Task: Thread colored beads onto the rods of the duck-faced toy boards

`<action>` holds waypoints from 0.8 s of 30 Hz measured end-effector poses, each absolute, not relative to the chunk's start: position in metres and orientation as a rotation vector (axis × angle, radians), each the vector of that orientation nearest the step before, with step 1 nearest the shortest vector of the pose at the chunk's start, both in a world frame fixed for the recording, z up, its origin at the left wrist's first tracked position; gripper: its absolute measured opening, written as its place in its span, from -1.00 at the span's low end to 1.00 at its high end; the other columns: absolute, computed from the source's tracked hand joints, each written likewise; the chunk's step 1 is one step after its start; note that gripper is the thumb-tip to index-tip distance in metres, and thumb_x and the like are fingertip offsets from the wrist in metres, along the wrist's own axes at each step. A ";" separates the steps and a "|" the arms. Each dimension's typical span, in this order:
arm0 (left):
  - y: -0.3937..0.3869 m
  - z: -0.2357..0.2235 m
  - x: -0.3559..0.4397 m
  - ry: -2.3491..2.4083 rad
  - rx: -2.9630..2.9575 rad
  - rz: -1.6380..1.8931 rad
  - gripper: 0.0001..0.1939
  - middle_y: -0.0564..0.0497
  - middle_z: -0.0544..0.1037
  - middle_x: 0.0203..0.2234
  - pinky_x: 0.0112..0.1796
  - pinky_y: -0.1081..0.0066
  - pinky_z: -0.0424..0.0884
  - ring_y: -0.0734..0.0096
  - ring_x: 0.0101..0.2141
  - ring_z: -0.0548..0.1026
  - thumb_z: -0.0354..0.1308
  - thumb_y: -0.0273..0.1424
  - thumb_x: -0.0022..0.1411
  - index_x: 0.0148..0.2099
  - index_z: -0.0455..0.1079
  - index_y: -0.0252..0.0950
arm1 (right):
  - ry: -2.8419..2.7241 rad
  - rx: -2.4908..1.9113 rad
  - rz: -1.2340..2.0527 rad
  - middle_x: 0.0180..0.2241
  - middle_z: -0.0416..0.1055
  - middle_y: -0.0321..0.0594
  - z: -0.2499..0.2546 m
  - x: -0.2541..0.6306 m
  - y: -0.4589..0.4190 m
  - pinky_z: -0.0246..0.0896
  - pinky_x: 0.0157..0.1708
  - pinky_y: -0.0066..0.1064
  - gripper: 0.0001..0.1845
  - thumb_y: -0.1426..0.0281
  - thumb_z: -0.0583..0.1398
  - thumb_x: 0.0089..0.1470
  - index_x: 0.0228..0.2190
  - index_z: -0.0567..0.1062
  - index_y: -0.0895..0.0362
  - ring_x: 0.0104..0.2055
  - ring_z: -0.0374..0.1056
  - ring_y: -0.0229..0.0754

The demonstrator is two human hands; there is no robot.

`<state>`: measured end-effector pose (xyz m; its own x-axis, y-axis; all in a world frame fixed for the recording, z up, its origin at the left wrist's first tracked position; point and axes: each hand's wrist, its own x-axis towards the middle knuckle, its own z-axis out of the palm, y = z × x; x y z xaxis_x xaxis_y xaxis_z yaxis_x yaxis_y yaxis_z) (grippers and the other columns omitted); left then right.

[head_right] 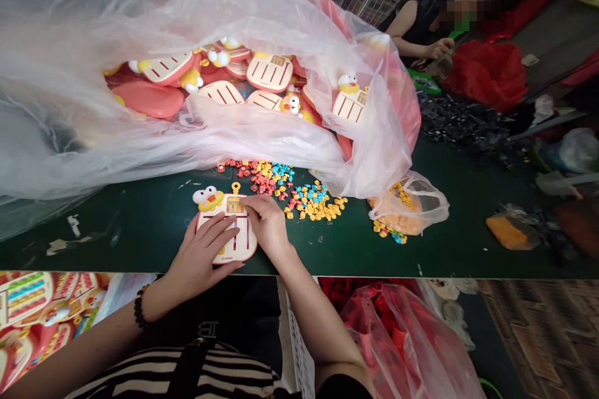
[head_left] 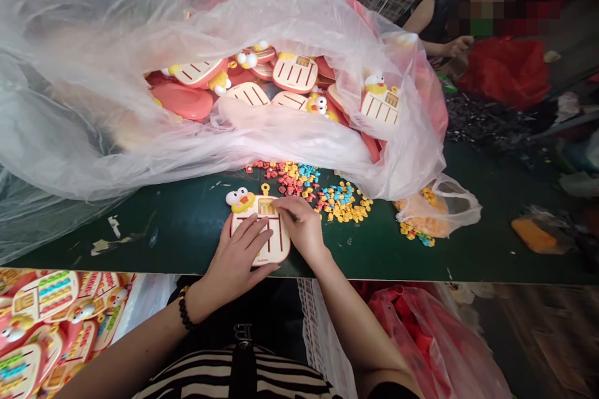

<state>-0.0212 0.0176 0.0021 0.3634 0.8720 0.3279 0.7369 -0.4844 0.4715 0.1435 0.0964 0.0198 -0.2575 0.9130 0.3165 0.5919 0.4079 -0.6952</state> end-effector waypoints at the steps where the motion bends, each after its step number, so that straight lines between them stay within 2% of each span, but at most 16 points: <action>1: 0.018 0.002 -0.021 1.436 2.385 0.793 -0.56 -0.15 0.39 0.13 0.20 -0.06 -0.05 0.06 0.19 0.25 0.09 -0.18 0.26 0.12 0.31 -0.26 | -1.907 -1.284 0.655 -0.26 0.55 -0.21 0.020 0.143 0.098 0.40 -0.10 -0.33 -0.79 0.45 0.13 0.14 -0.30 0.59 0.03 -0.18 0.46 -0.20; 8: 0.018 0.002 -0.022 1.443 2.396 0.802 -0.56 -0.15 0.38 0.15 0.19 -0.04 -0.05 0.06 0.19 0.24 0.08 -0.17 0.26 0.12 0.30 -0.26 | -1.618 -1.242 1.152 -0.36 0.56 -0.28 0.013 0.149 0.117 0.43 -0.21 -0.37 -0.76 0.47 0.21 -0.01 -0.24 0.54 0.07 -0.31 0.50 -0.23; 13: 0.018 0.003 -0.021 1.441 2.376 0.788 -0.56 -0.17 0.39 0.13 0.20 -0.05 -0.05 0.05 0.19 0.24 0.11 -0.18 0.24 0.11 0.31 -0.26 | -1.839 -1.270 0.855 -0.20 0.57 -0.24 0.020 0.152 0.112 0.38 -0.06 -0.30 -0.77 0.46 0.16 0.09 -0.25 0.59 0.02 -0.15 0.48 -0.18; 18: 0.017 0.004 -0.020 1.467 2.348 0.761 -0.53 -0.19 0.37 0.15 0.21 -0.05 -0.04 0.07 0.19 0.24 0.11 -0.18 0.24 0.14 0.28 -0.25 | -2.026 -1.270 0.566 -0.22 0.58 -0.21 0.022 0.156 0.083 0.42 -0.10 -0.30 -0.74 0.44 0.12 0.16 -0.21 0.60 0.00 -0.14 0.47 -0.16; 20: 0.017 0.003 -0.021 1.484 2.346 0.762 -0.47 -0.25 0.30 0.19 0.21 -0.03 -0.03 0.06 0.21 0.22 0.10 -0.18 0.24 0.19 0.21 -0.29 | -2.037 -1.288 0.502 -0.22 0.58 -0.21 0.020 0.155 0.072 0.44 -0.14 -0.31 -0.72 0.45 0.11 0.18 -0.18 0.59 0.01 -0.15 0.47 -0.16; 24: 0.019 -0.002 -0.022 1.495 2.349 0.792 -0.25 -0.35 0.18 0.24 0.21 -0.03 -0.02 0.05 0.27 0.10 0.11 -0.15 0.23 0.32 -0.08 -0.37 | -2.002 -1.312 0.482 -0.23 0.58 -0.21 0.016 0.140 0.067 0.44 -0.15 -0.32 -0.71 0.46 0.09 0.20 -0.16 0.58 0.02 -0.18 0.47 -0.18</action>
<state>-0.0224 0.0185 -0.0017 0.3270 0.8924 0.3108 0.7586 -0.4441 0.4768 0.1399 0.0668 0.0156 -0.2554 0.9047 0.3409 0.6502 0.4217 -0.6320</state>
